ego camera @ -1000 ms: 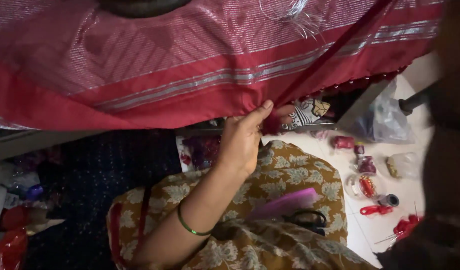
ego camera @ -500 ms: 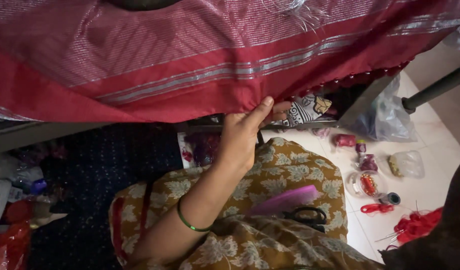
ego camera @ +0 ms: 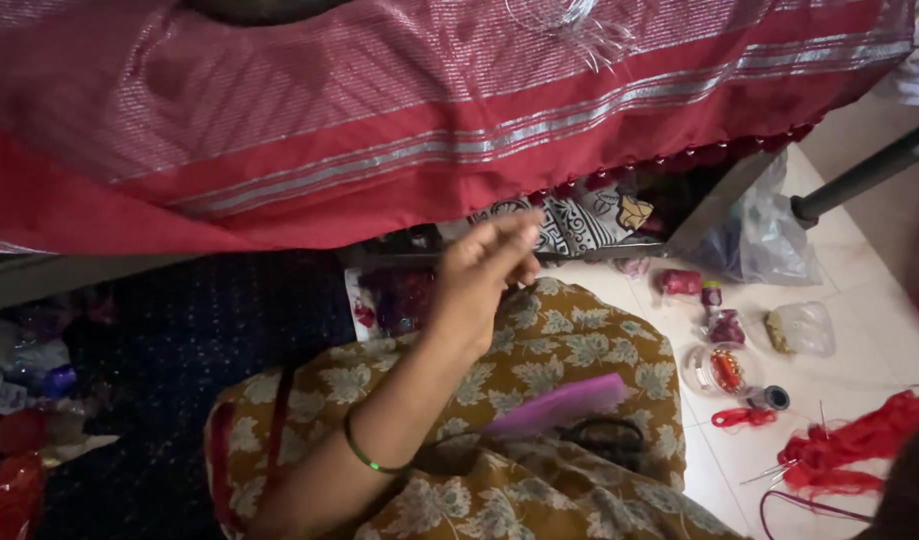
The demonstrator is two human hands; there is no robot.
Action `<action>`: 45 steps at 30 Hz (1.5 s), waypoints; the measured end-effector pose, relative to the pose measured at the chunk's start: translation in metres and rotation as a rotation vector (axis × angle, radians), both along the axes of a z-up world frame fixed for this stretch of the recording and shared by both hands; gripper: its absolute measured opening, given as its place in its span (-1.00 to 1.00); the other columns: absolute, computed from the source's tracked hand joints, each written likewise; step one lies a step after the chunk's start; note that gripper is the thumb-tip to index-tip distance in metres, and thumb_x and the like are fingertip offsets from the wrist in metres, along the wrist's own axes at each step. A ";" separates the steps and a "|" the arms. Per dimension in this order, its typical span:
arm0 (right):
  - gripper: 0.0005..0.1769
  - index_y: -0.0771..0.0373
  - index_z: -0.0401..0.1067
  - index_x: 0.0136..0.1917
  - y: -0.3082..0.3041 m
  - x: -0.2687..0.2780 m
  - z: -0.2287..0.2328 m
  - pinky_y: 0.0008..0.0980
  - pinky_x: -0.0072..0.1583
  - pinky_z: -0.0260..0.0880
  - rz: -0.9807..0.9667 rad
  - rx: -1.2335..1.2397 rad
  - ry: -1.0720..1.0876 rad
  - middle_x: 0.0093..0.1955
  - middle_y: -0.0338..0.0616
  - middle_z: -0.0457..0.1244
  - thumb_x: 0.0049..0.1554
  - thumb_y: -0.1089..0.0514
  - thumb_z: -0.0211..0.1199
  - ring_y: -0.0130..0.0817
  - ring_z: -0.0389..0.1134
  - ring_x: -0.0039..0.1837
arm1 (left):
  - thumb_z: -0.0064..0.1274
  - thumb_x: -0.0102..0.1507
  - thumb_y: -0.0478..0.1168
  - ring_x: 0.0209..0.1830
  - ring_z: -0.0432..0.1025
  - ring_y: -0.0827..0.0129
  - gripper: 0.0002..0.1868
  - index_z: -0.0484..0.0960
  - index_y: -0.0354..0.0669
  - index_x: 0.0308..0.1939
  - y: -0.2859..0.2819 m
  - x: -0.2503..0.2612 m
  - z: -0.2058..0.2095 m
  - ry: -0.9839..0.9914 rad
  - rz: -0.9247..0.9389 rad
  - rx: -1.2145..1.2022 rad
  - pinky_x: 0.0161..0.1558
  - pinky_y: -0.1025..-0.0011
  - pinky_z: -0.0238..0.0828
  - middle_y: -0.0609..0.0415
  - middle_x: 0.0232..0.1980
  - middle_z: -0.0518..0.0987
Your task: Tying and trimming decorative tassels onto the edge of a red and silver fabric garment.
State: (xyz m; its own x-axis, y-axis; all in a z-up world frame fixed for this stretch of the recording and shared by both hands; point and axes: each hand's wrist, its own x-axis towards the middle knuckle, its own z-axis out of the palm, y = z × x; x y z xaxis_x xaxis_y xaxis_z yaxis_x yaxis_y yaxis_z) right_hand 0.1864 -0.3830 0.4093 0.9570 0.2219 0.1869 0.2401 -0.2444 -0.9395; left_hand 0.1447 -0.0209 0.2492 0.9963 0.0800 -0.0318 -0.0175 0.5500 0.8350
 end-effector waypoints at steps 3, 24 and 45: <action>-0.92 0.43 0.48 -0.02 0.028 -0.010 -0.025 -0.28 -0.08 0.58 -0.010 -0.048 0.011 -0.13 0.04 0.39 0.21 0.34 0.26 -0.23 0.52 -0.15 | 0.21 0.19 -0.13 -0.23 0.50 0.57 -0.63 0.61 -0.17 0.04 -0.003 -0.007 0.008 -0.035 0.052 0.092 -0.05 0.49 0.46 0.21 -0.14 0.62; -0.88 0.40 0.52 0.01 0.179 -0.002 -0.129 -0.43 -0.16 0.40 0.321 0.390 0.141 -0.14 -0.11 0.40 0.22 0.38 0.19 -0.43 0.39 -0.17 | 0.18 0.31 -0.33 -0.21 0.53 0.54 -0.88 0.69 -0.33 -0.11 -0.005 -0.027 0.039 -0.206 0.084 0.009 -0.10 0.49 0.44 0.08 -0.15 0.70; -0.87 0.47 0.55 -0.14 0.209 -0.041 -0.010 -0.19 0.22 0.41 0.066 -0.299 -0.847 0.04 0.08 0.34 0.00 0.41 0.44 -0.04 0.31 0.29 | 0.21 0.34 -0.18 -0.22 0.50 0.59 -0.81 0.76 -0.24 -0.11 -0.008 -0.020 0.036 -0.286 0.095 0.090 -0.15 0.57 0.44 0.14 -0.18 0.71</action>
State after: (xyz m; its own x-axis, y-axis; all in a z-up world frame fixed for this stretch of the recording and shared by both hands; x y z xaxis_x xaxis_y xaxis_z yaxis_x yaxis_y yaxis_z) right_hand 0.1456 -0.1739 0.3989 0.5083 0.4238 0.7497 0.8454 -0.4115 -0.3405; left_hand 0.1246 -0.0287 0.2853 0.9517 0.1628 0.2602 -0.3065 0.4591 0.8339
